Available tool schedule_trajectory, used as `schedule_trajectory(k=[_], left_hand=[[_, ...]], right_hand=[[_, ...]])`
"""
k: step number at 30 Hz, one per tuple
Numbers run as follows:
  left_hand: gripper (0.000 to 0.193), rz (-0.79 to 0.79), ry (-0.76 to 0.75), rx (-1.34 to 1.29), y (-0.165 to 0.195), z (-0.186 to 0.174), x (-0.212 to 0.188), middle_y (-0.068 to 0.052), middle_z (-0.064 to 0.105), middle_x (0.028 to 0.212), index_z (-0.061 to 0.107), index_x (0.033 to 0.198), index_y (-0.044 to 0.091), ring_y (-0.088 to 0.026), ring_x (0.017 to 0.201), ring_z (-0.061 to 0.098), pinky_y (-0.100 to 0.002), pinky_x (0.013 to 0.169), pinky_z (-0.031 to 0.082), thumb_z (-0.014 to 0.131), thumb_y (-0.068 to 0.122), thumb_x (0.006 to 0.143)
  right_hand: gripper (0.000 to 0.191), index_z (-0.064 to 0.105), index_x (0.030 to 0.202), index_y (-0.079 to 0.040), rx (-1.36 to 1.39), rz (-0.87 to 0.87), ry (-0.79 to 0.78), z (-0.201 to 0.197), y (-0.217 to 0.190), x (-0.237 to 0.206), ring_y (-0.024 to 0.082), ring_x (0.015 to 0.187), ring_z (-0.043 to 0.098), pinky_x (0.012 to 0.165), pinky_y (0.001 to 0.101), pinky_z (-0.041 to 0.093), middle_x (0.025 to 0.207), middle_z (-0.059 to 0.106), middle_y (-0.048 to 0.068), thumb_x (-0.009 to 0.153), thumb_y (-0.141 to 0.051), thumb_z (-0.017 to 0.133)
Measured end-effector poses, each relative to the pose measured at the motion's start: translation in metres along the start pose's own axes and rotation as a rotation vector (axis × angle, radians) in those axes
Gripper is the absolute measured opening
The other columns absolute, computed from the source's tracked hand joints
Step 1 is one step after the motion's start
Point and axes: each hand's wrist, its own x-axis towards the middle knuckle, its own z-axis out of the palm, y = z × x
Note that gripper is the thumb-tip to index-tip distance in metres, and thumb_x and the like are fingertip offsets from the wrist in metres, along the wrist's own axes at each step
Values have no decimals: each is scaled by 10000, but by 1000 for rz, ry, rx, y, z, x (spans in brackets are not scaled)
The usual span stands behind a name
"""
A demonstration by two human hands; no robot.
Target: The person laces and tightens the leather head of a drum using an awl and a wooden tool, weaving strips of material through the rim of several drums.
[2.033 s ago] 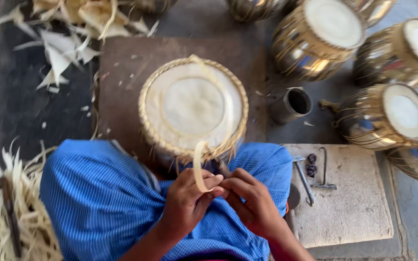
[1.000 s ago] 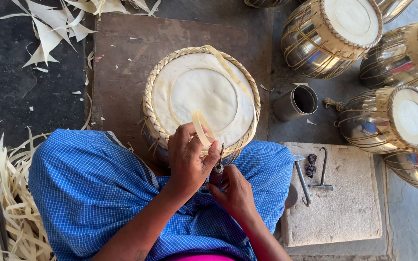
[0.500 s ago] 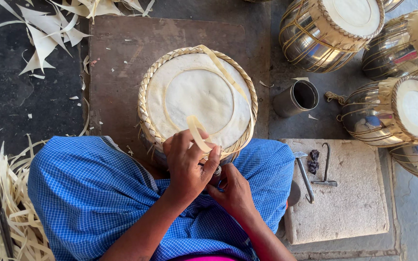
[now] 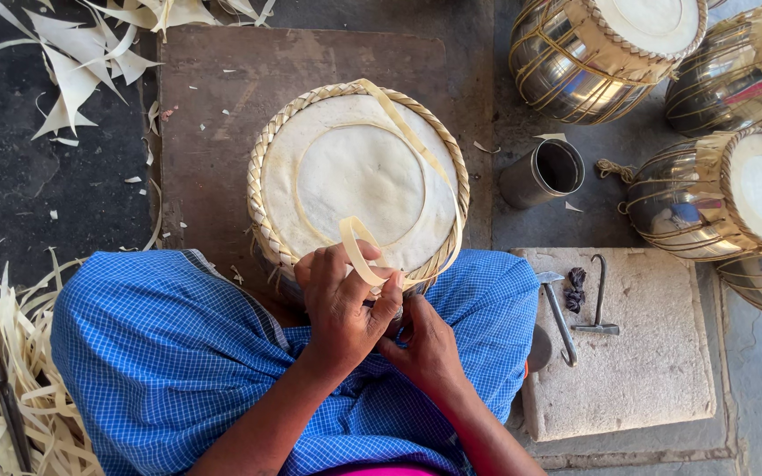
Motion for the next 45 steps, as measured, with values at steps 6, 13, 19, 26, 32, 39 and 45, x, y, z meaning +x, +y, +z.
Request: schedule_trajectory(k=[6,13,19,26,32,39,45], left_hand=[[218,-75,-64,56,11,2,3,-5,689,1117,748,1039,143,-201,1080,606,-431,1019,321,772,327,926],[480,21,-232,103,4,-2,28,-89,541,1212,728,1273,117,-282,1113,530,-471,992,304,807,298,836],[504,1,-251,99,-32,18,66,-45,568,1258,710,1237,114,-235,1065,570,-471,969,330,827,254,767],[286,70,-91,84,-74,27,138,-22,576,1163,771,1097,165,-236,1066,574,-441,962,363,824,206,819],[153,46,-144,118,-70,10,94,-24,568,1096,791,1043,207,-228,971,555,-431,904,335,745,221,898],[232,107,-171,36,-17,10,18,-53,558,1142,756,1107,235,-232,967,529,-448,956,336,679,193,892],[190,93,-237,37,-11,0,4,-1,539,1054,758,1035,241,-213,939,522,-427,929,297,679,148,890]], right_hand=[[503,556,1017,-53,-14,0,49,11,8,2,225,677,645,616,363,545,803,635,84,699,-261,885],[572,574,1131,-60,76,-264,236,16,27,6,222,757,668,702,360,556,892,664,105,677,-247,866],[664,483,1445,-127,1170,-164,-107,-12,1,42,262,812,611,702,372,522,1089,620,205,834,-125,743],[475,500,1390,-32,-25,-614,272,-25,-12,11,465,1129,601,954,464,513,1231,613,258,924,26,574],[286,704,1100,-124,85,-519,-315,-29,58,-81,253,888,676,804,344,540,1047,653,92,833,-131,803],[148,720,979,-63,58,-153,217,-63,-13,-1,245,716,677,650,322,540,881,684,95,883,-166,765],[174,671,852,-42,11,-212,88,-42,-6,11,356,661,626,586,421,496,750,637,160,901,-191,745]])
